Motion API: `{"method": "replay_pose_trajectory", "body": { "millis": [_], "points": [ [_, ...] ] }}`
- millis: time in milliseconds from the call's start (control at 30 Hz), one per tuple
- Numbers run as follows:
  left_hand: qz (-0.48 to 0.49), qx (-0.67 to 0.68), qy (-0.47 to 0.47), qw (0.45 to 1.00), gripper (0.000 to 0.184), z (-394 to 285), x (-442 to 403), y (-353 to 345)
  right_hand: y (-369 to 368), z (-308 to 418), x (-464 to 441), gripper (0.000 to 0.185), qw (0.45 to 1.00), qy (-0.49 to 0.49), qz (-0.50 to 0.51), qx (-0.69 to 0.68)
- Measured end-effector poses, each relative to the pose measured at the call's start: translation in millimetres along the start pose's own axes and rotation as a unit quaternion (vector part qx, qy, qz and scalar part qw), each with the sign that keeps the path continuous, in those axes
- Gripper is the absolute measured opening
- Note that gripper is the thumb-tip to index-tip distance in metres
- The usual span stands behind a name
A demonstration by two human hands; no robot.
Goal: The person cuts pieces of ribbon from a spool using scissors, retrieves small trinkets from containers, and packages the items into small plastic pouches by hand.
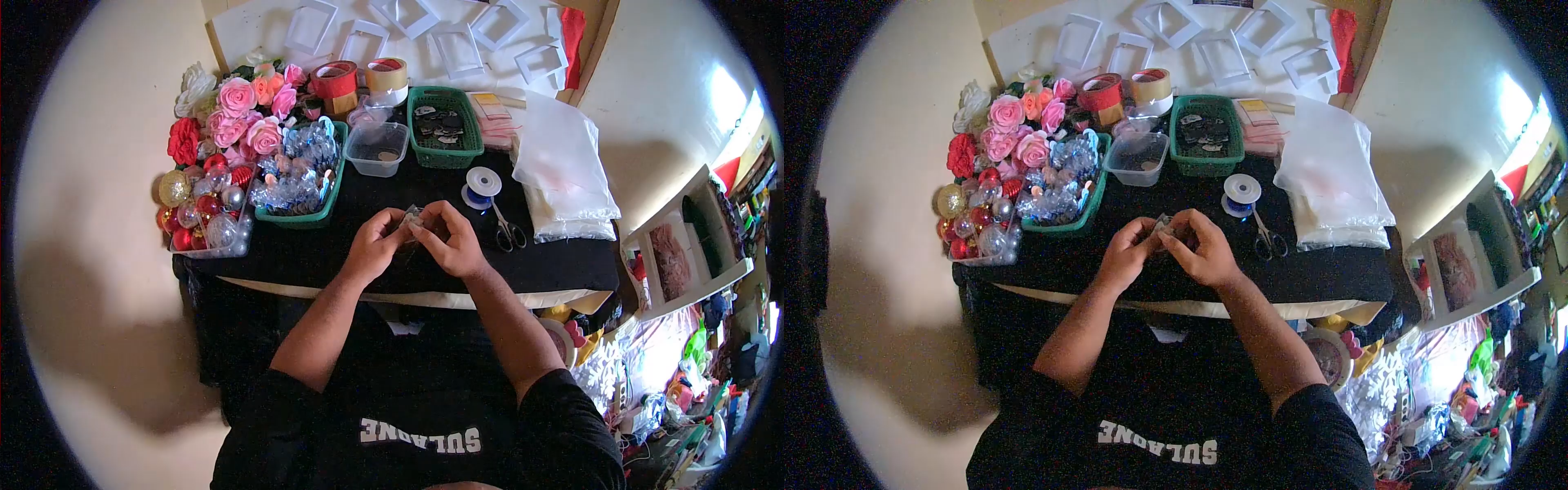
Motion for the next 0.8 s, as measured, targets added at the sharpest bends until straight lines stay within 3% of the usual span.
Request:
{"method": "replay_pose_trajectory", "body": {
  "millis": [167, 233, 433, 600, 800],
  "points": [
    [-0.006, -0.025, -0.002, 1.000, 0.022, -5, 2, -2, -2, 1, 1, 0.024, 0.998, -0.012, -0.054, -0.012],
    [-0.010, -0.023, 0.008, 1.000, 0.022, -4, 2, -2, -1, -7, -2, 0.032, 0.994, 0.032, -0.100, -0.005],
    [-0.003, -0.041, -0.012, 0.999, 0.025, 2, 0, -2, 0, -11, -4, 0.026, 0.999, 0.009, -0.046, -0.027],
    [0.004, -0.158, 0.014, 0.987, 0.025, -12, 4, -8, 2, -5, -1, 0.020, 0.997, -0.002, -0.075, -0.023],
    [-0.021, -0.112, 0.016, 0.993, 0.028, -3, 1, -6, 3, -8, -1, 0.025, 0.995, 0.026, -0.097, 0.001]
  ]
}}
Point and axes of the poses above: each hand's wrist, its own x-axis away from the middle knuckle, its own y-axis out of the back of the hand, z = x × y, the point moved 2 cm from there along -x, towards the middle knuckle, and after that the axes turned 5 degrees about z, right-handed, at the moved point
